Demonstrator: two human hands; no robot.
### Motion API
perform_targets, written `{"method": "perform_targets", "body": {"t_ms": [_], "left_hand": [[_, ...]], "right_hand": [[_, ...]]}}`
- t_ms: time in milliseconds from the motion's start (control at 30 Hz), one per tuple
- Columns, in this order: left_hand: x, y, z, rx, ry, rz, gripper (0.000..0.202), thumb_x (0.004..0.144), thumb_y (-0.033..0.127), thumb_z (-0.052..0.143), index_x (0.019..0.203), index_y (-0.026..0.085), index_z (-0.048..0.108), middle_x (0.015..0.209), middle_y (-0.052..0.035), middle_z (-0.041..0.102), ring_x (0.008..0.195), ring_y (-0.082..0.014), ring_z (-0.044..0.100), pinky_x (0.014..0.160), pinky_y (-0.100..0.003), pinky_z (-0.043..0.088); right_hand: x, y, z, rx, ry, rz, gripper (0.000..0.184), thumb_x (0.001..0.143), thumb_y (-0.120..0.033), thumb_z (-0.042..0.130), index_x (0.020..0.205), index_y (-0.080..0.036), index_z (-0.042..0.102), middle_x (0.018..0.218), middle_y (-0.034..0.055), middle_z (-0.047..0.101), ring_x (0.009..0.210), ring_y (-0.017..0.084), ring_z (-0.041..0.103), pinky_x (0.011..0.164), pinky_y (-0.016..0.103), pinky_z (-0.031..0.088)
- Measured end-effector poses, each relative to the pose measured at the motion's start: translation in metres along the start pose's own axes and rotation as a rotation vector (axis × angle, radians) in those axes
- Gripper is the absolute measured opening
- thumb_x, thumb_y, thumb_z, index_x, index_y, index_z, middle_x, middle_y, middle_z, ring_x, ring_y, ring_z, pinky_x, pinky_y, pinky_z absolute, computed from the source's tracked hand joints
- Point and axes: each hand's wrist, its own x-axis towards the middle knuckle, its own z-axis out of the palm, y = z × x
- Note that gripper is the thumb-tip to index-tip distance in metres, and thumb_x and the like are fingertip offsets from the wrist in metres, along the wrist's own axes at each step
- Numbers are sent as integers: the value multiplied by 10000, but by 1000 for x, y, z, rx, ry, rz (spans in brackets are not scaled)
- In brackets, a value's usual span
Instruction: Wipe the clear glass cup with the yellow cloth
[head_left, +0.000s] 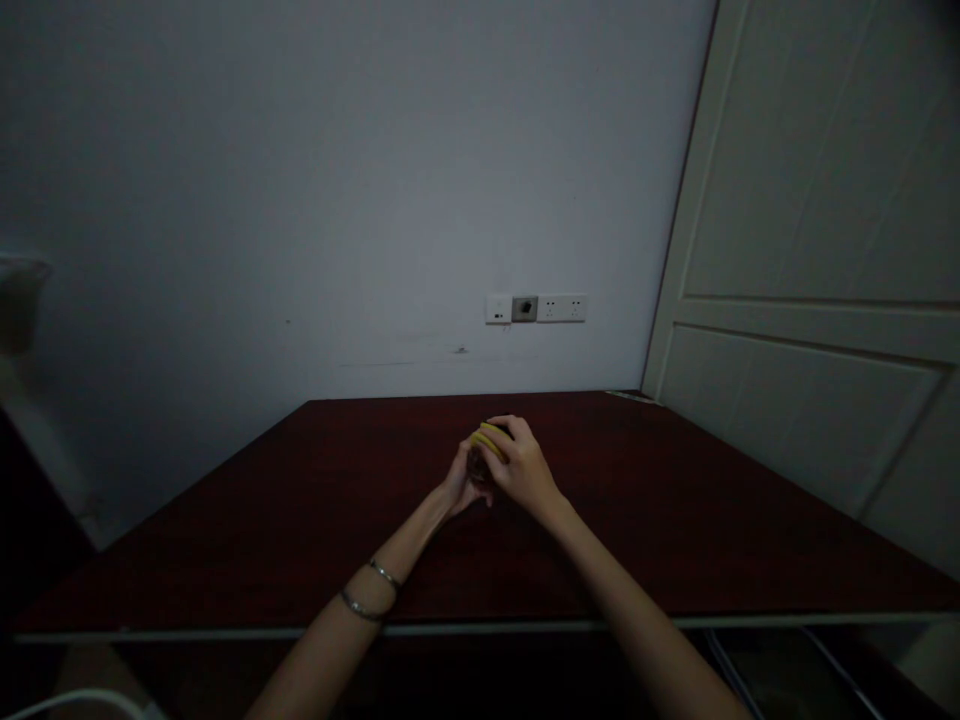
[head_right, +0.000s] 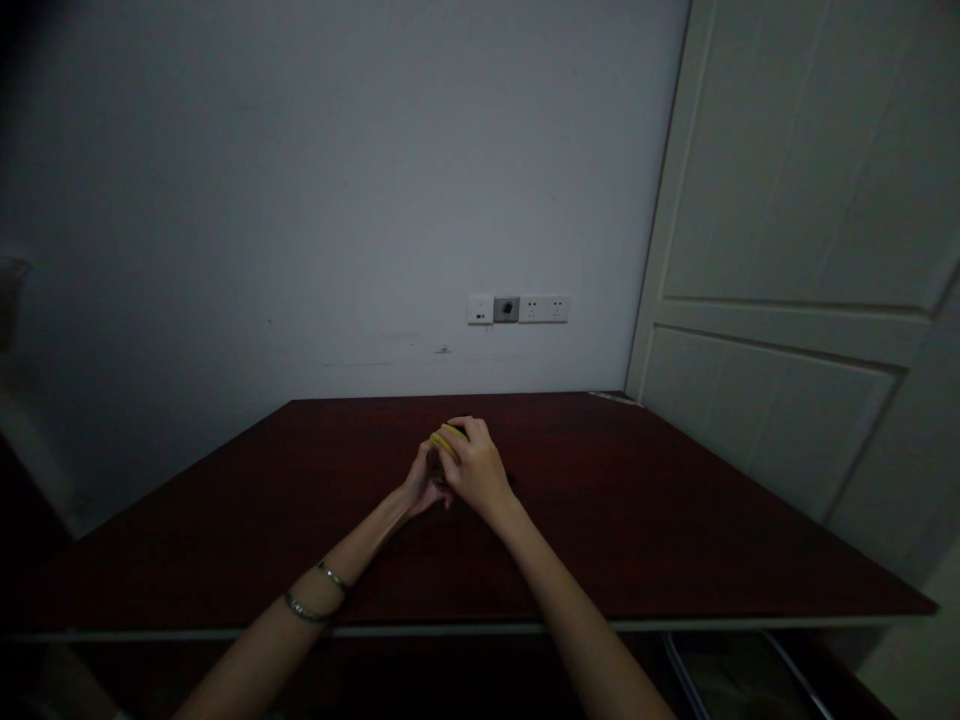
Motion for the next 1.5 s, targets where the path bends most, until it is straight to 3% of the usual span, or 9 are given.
{"method": "perform_targets", "body": {"t_ms": [167, 400, 533, 700, 900, 1000, 1167, 1333, 1500], "left_hand": [[-2, 3, 3, 26, -37, 11, 461, 777, 520, 370, 921, 122, 552, 629, -60, 605, 495, -171, 577, 303, -209, 394], [-3, 7, 4, -20, -47, -64, 606, 745, 614, 316, 860, 81, 581, 653, -92, 610, 457, -184, 575, 267, -243, 385], [-2, 10, 2, -119, 11, -52, 657, 705, 666, 332, 811, 72, 591, 594, -93, 597, 446, -188, 569, 257, -234, 358], [1, 13, -2, -218, 15, -1, 616, 697, 655, 381, 805, 91, 603, 555, -86, 600, 402, -147, 529, 276, -188, 314], [3, 13, -3, -284, 59, -50, 572, 711, 625, 403, 802, 99, 611, 560, -80, 598, 402, -122, 510, 292, -170, 296], [3, 13, -1, -349, 72, -35, 509, 728, 583, 426, 769, 107, 604, 565, -59, 598, 358, -74, 452, 297, -153, 297], [2, 14, 1, -381, 77, -38, 492, 728, 573, 436, 725, 107, 596, 540, -46, 591, 361, -76, 457, 318, -162, 322], [3, 14, 4, -351, 47, -21, 601, 729, 621, 378, 808, 75, 616, 690, -107, 645, 579, -170, 594, 522, -261, 466], [4, 9, 8, -288, 107, 69, 466, 756, 530, 443, 787, 98, 616, 716, -70, 650, 631, -152, 604, 615, -245, 473]], "right_hand": [[5, 13, -8, 198, -36, 119, 189, 786, -234, 520, 918, -215, 653, 917, 58, 593, 868, 172, 556, 799, 323, 451], [-7, 33, -3, 464, 91, 398, 179, 732, -306, 588, 820, -181, 680, 871, 65, 656, 832, 181, 601, 787, 319, 461], [-16, 36, 1, 487, 118, 435, 202, 726, -326, 592, 825, -176, 683, 884, 71, 661, 837, 189, 605, 793, 329, 464], [-27, 27, 4, 395, 142, 333, 196, 763, -296, 557, 878, -185, 670, 902, 73, 630, 848, 182, 587, 788, 336, 470], [-40, 20, 6, 228, 132, 150, 231, 794, -217, 515, 997, -211, 625, 965, 90, 575, 906, 191, 560, 797, 362, 478], [-44, 19, 8, 144, 112, 83, 260, 796, -191, 506, 1036, -225, 600, 993, 97, 557, 922, 194, 548, 796, 374, 482], [-49, 14, 11, 23, 53, 7, 304, 810, -154, 473, 1093, -223, 556, 1012, 111, 529, 943, 199, 521, 787, 371, 483], [-50, 2, 11, -105, -50, -118, 308, 812, -137, 460, 1103, -198, 541, 1022, 127, 521, 958, 214, 483, 791, 388, 469], [-44, -5, 17, -193, -57, -153, 311, 813, -133, 458, 1106, -198, 537, 1059, 137, 531, 995, 237, 465, 826, 436, 443]]}}
